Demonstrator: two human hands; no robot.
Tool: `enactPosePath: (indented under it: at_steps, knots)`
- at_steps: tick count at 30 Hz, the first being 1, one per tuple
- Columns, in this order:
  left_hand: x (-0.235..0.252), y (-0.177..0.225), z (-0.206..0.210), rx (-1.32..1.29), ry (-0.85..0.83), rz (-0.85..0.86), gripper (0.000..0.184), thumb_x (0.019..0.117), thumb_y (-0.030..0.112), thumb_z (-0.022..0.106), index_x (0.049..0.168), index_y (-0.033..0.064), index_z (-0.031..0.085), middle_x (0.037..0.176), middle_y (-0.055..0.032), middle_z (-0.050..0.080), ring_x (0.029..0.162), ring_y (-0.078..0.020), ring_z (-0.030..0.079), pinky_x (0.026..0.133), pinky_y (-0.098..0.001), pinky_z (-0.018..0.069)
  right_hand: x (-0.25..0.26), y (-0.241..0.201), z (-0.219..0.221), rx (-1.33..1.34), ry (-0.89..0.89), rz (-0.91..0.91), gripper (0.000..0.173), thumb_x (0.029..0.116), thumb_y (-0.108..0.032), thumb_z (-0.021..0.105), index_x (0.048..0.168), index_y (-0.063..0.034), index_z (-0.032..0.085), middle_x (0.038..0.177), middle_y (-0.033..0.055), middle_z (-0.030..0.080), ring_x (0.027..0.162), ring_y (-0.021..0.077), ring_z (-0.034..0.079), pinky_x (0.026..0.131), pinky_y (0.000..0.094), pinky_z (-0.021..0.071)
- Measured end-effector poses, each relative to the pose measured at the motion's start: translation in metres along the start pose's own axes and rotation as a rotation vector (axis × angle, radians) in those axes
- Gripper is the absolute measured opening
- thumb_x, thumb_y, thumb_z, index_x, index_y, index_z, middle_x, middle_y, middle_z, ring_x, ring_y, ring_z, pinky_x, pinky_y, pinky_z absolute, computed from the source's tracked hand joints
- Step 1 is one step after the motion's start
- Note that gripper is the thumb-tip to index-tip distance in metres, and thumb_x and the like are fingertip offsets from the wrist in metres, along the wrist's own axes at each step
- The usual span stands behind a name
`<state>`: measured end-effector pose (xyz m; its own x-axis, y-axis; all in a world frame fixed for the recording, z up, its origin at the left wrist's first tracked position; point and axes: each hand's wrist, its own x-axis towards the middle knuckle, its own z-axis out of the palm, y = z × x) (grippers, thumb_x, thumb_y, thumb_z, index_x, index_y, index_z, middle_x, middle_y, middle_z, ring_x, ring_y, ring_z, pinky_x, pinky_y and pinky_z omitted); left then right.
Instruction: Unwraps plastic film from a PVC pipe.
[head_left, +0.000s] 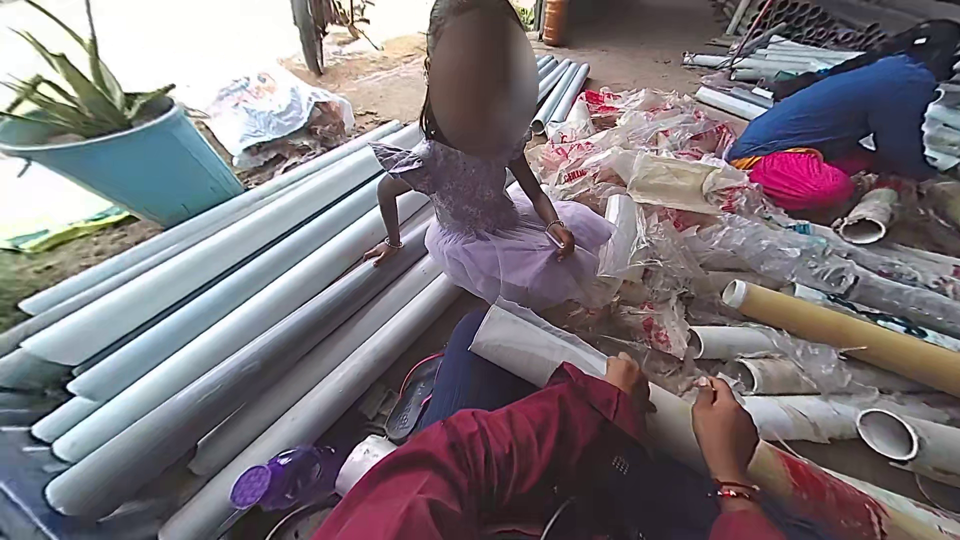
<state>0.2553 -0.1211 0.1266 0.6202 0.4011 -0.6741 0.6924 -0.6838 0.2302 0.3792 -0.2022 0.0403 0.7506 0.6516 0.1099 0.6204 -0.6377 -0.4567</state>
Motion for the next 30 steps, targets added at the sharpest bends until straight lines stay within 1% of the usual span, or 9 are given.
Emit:
enactPosePath:
  at_steps: [2, 3, 5, 15, 19, 22, 24, 26, 30]
  knots:
    - [0.048, -0.021, 0.021, 0.035, 0.138, 0.226, 0.048, 0.1057, 0.030, 0.055, 0.125, -0.0132, 0.064, 0.134, -0.0355, 0.059, 0.128, -0.0511, 0.056, 0.099, -0.0627, 0.0485, 0.007, 0.014, 0.019, -0.061, 0.103, -0.040, 0.033, 0.1091, -0.013, 0.045, 0.118, 0.0090, 0.068, 0.102, 0.0358, 0.070, 0.099, 0.0556, 0.069, 0.082, 0.0704, 0.0482]
    - [0.068, -0.023, 0.023, 0.047, 0.094, 0.246, 0.041, 0.1062, 0.027, 0.054, 0.124, -0.0070, 0.067, 0.134, -0.0318, 0.061, 0.128, -0.0491, 0.056, 0.099, -0.0633, 0.0477, 0.010, 0.020, 0.026, -0.076, 0.137, -0.063, 0.032, 0.1086, -0.011, 0.046, 0.117, 0.0094, 0.069, 0.103, 0.0355, 0.070, 0.100, 0.0554, 0.069, 0.083, 0.0699, 0.0488]
    - [0.073, -0.021, 0.016, 0.121, 0.016, 0.237, 0.035, 0.1081, 0.018, 0.047, 0.133, 0.0020, 0.066, 0.142, -0.0252, 0.058, 0.135, -0.0447, 0.052, 0.106, -0.0626, 0.0430, 0.013, 0.031, 0.036, -0.063, 0.151, -0.062, 0.033, 0.1083, -0.013, 0.046, 0.117, 0.0089, 0.069, 0.104, 0.0359, 0.070, 0.101, 0.0559, 0.068, 0.084, 0.0710, 0.0478]
    - [0.041, -0.025, 0.017, -0.065, 0.086, 0.346, 0.035, 0.1101, 0.008, 0.039, 0.128, -0.0150, 0.058, 0.133, -0.0345, 0.059, 0.130, -0.0480, 0.055, 0.108, -0.0605, 0.0403, 0.015, 0.033, 0.039, 0.009, 0.178, -0.069, 0.035, 0.1083, -0.015, 0.046, 0.121, 0.0081, 0.069, 0.102, 0.0367, 0.070, 0.097, 0.0586, 0.068, 0.080, 0.0740, 0.0464]
    - [0.022, -0.010, 0.024, 0.124, 0.074, 0.255, 0.033, 0.1090, 0.002, 0.037, 0.134, -0.0122, 0.054, 0.136, -0.0326, 0.057, 0.130, -0.0478, 0.054, 0.108, -0.0578, 0.0418, 0.009, 0.032, 0.033, 0.015, 0.128, -0.031, 0.036, 0.1052, -0.016, 0.048, 0.121, 0.0060, 0.072, 0.109, 0.0261, 0.075, 0.104, 0.0440, 0.073, 0.093, 0.0591, 0.0535]
    - [0.030, -0.020, 0.046, 0.244, 0.373, 0.282, 0.030, 0.1040, -0.002, 0.047, 0.128, -0.0026, 0.066, 0.133, -0.0257, 0.063, 0.126, -0.0468, 0.058, 0.104, -0.0578, 0.0463, 0.010, 0.032, 0.020, 0.043, 0.067, 0.013, 0.038, 0.1047, -0.019, 0.048, 0.125, 0.0013, 0.072, 0.116, 0.0193, 0.076, 0.111, 0.0355, 0.073, 0.101, 0.0512, 0.0522]
    - [0.038, -0.035, 0.058, 0.190, 0.574, 0.411, 0.025, 0.0997, -0.003, 0.054, 0.118, -0.0053, 0.071, 0.125, -0.0312, 0.066, 0.118, -0.0539, 0.061, 0.093, -0.0655, 0.0498, 0.009, 0.029, 0.017, 0.074, 0.052, 0.017, 0.037, 0.1058, -0.019, 0.047, 0.127, 0.0001, 0.071, 0.117, 0.0189, 0.075, 0.114, 0.0342, 0.071, 0.103, 0.0492, 0.0509]
    - [0.040, -0.040, 0.059, 0.201, 0.582, 0.445, 0.026, 0.1026, 0.001, 0.050, 0.120, -0.0090, 0.068, 0.127, -0.0345, 0.063, 0.120, -0.0564, 0.059, 0.093, -0.0672, 0.0490, 0.008, 0.032, 0.026, 0.099, 0.177, -0.043, 0.029, 0.1021, -0.014, 0.054, 0.114, 0.0024, 0.075, 0.100, 0.0202, 0.077, 0.099, 0.0361, 0.074, 0.091, 0.0505, 0.0559]
    - [0.044, -0.037, 0.062, 0.199, 0.587, 0.359, 0.032, 0.1071, 0.008, 0.045, 0.127, -0.0116, 0.059, 0.129, -0.0319, 0.062, 0.123, -0.0502, 0.060, 0.096, -0.0608, 0.0499, 0.007, 0.030, 0.026, 0.103, 0.187, -0.058, 0.027, 0.1007, -0.011, 0.055, 0.111, 0.0024, 0.076, 0.097, 0.0201, 0.077, 0.097, 0.0361, 0.075, 0.088, 0.0522, 0.0565]
